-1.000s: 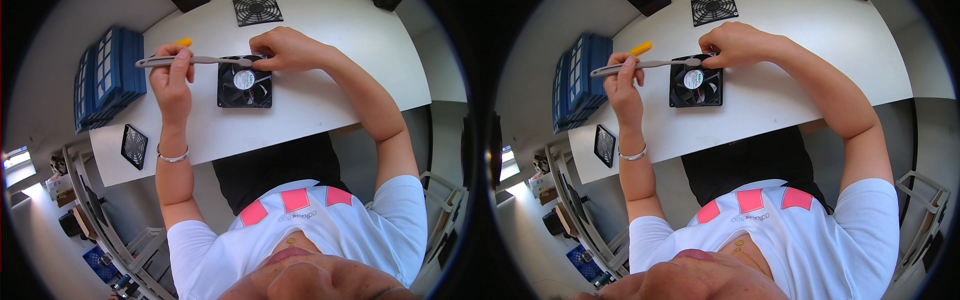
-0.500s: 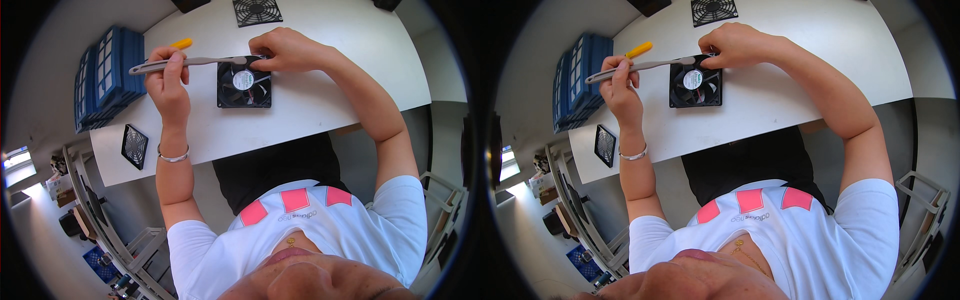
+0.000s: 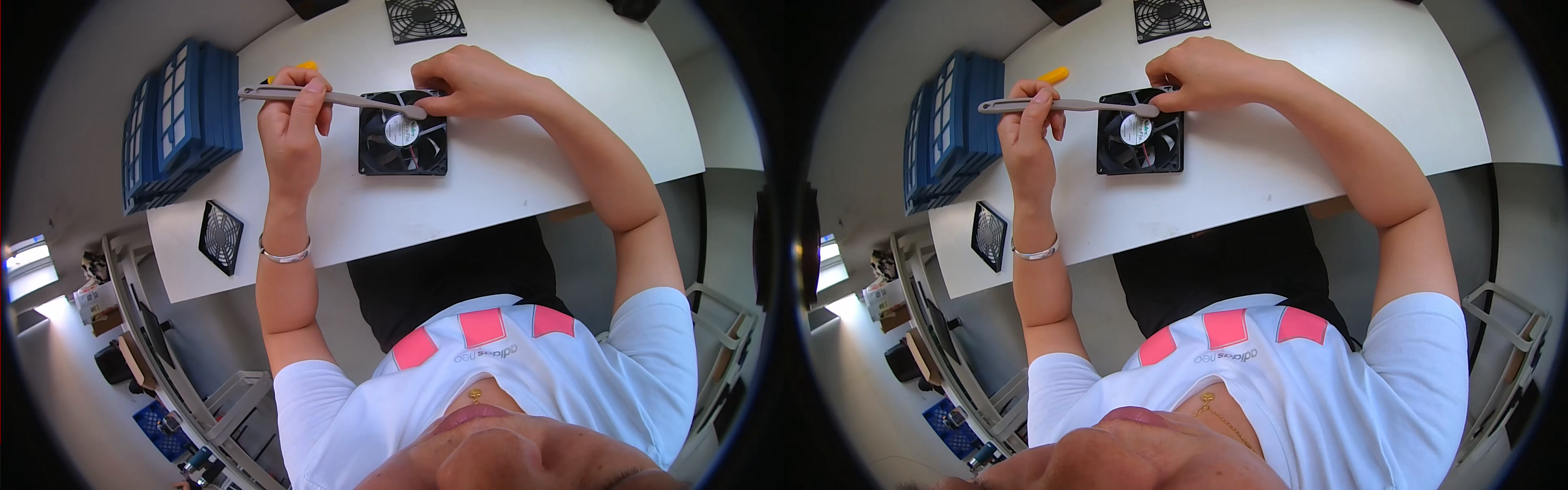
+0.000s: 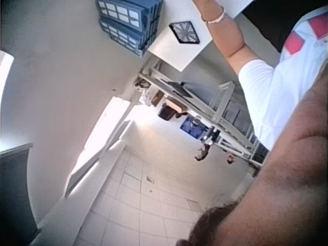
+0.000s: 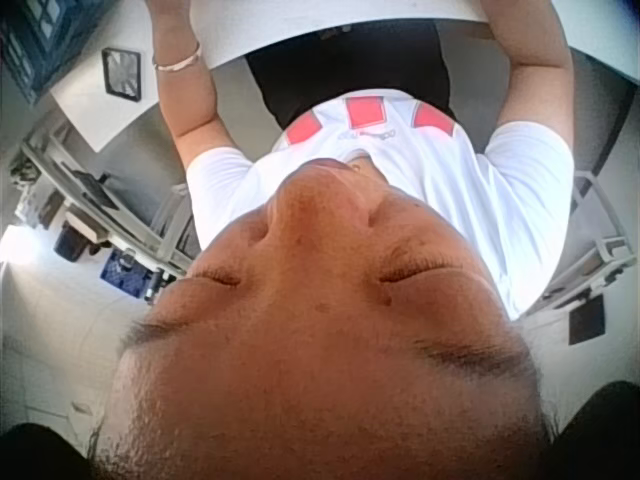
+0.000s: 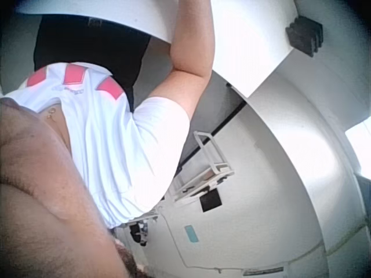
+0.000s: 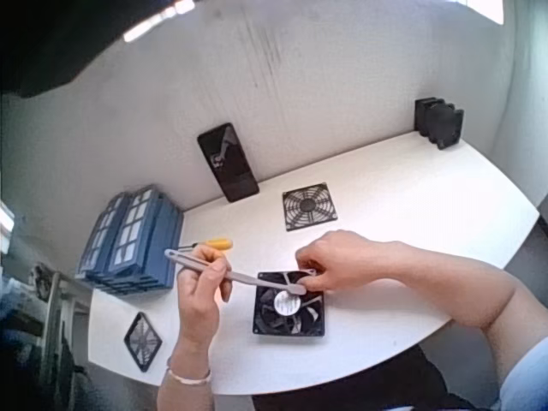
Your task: Repairing a small electronic fan by removing its cover and adjusting the internals.
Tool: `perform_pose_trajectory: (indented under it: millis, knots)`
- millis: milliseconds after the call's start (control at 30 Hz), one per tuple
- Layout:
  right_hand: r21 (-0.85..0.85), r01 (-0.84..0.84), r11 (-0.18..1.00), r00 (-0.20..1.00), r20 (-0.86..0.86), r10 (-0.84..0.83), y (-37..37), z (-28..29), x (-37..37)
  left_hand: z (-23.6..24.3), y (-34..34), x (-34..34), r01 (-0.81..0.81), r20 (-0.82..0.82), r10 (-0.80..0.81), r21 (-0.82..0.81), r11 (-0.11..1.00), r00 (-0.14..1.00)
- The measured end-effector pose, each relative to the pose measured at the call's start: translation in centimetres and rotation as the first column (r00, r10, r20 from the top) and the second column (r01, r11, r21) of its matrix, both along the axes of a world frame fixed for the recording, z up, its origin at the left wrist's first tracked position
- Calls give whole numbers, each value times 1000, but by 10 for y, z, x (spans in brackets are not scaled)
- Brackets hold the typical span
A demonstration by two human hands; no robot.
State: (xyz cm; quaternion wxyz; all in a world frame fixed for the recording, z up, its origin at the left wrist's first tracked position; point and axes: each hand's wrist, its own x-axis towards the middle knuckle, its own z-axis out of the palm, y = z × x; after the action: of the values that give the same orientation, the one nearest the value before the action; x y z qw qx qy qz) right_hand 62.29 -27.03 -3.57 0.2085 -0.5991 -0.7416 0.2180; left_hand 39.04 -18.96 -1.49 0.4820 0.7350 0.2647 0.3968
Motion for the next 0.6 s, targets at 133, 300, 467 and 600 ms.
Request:
perform_pose_trajectory:
  millis: [133, 300, 467, 600]
  knots:
    - [-4, -7, 1000, 1000, -3, 7, 0, 1, -1, -1, -1, 1, 13, 26, -13, -9, 1000, 1000]
    - [13, -15, 1000, 1000, -18, 15, -1, 0, -1, -1, 6, -6, -33, 80, 29, 44, 998, 996]
    - [6, -13, 1000, 1000, -12, 13, -1, 0, 0, -3, 2, 0, -81, 65, 80, 8, 997, 995]
    - [-3, -11, 1000, 1000, 1, 11, 0, 0, 0, -3, 0, 2, -53, 44, 55, -40, 998, 998]
